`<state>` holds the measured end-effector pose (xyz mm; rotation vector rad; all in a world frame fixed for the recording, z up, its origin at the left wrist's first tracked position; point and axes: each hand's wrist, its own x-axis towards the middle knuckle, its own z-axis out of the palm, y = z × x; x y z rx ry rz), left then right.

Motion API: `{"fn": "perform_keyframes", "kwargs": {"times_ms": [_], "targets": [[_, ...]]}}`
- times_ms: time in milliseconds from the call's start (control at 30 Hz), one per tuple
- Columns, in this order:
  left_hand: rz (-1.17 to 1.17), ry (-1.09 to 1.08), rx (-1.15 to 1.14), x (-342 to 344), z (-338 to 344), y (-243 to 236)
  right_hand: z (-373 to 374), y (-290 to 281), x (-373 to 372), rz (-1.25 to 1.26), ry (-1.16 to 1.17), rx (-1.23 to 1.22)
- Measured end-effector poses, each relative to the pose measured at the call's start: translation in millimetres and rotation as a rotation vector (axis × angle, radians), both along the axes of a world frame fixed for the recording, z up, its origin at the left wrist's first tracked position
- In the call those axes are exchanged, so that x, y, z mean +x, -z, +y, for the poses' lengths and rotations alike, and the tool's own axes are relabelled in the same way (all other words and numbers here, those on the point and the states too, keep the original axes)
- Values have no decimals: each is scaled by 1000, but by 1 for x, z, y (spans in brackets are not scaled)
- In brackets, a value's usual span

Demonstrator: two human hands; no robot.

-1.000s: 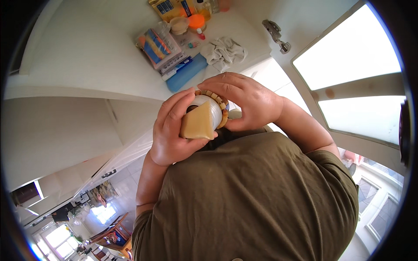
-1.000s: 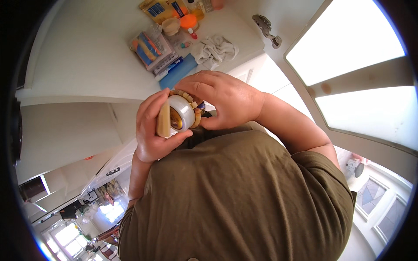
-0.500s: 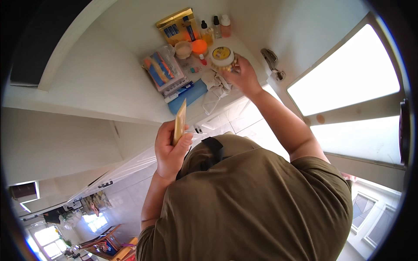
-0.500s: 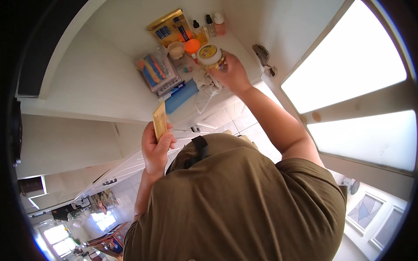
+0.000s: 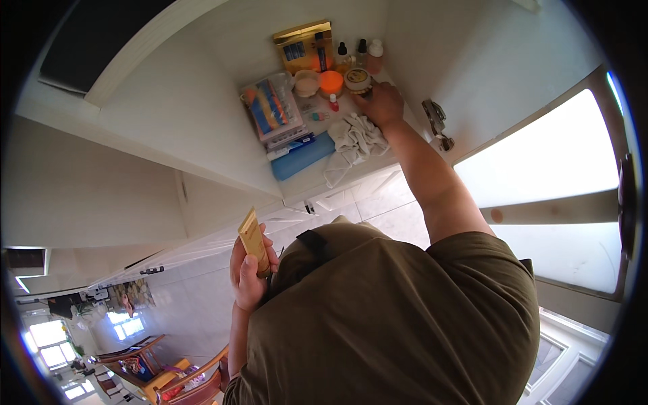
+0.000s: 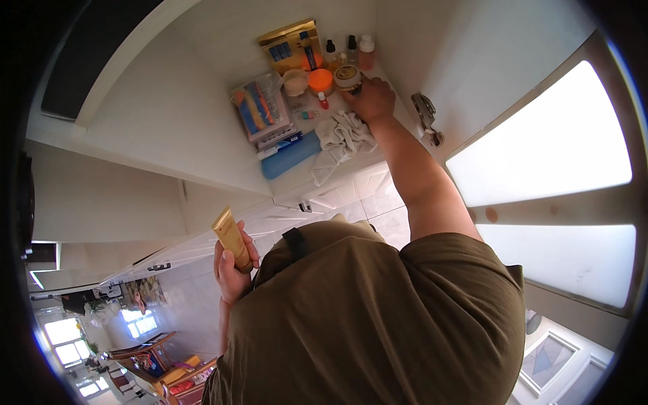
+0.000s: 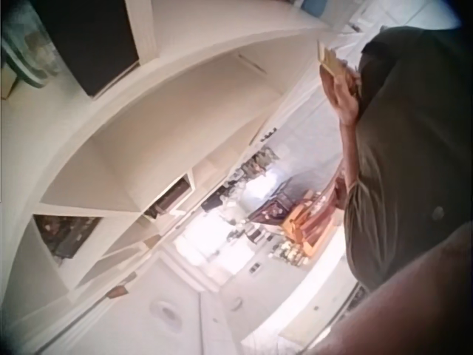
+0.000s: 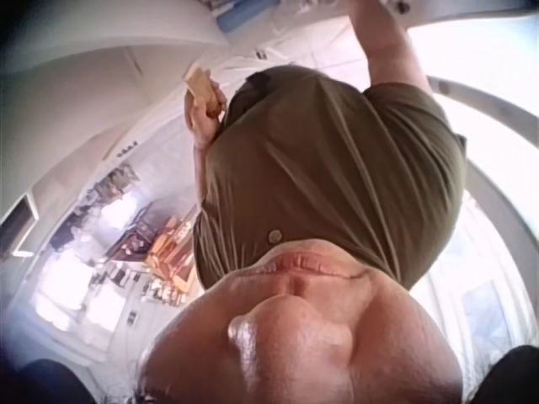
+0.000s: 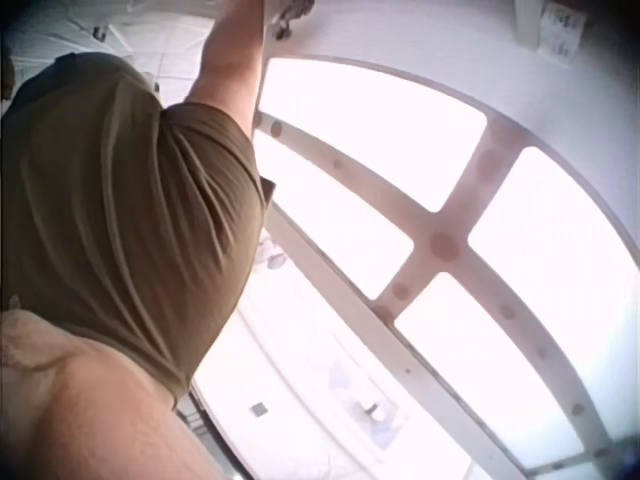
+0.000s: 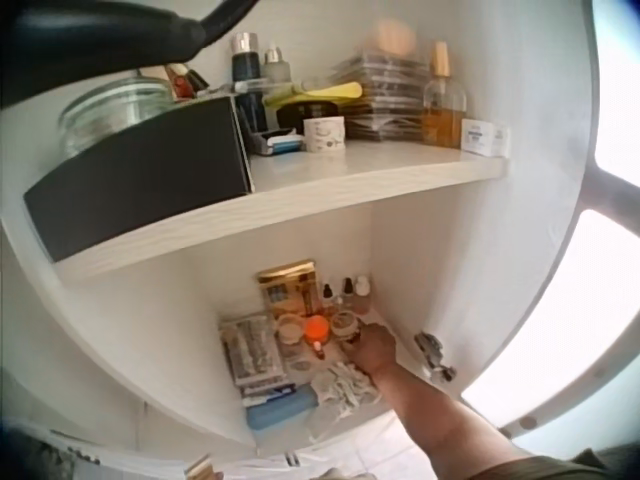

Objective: The person cleans items from a cabinet by hand and with a cloth, including wiping a decorative plate and a stand.

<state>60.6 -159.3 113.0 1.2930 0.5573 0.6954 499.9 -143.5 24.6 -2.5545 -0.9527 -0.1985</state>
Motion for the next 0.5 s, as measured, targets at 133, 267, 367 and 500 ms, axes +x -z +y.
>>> {"fn": "perform_keyframes", "kwargs": {"times_ms": [133, 267, 367, 500], "targets": [[-30, 21, 13, 4, -1, -2, 0, -4, 3, 20, 15, -183], [19, 88, 47, 7, 4, -6, -6, -8, 5, 76, 32, -257], [51, 109, 90, 15, 6, -10, -16, -9, 4, 94, 65, -124], [-10, 114, 40, 36, 6, -18, -45, -37, -34, 368, -136, 409]]}}
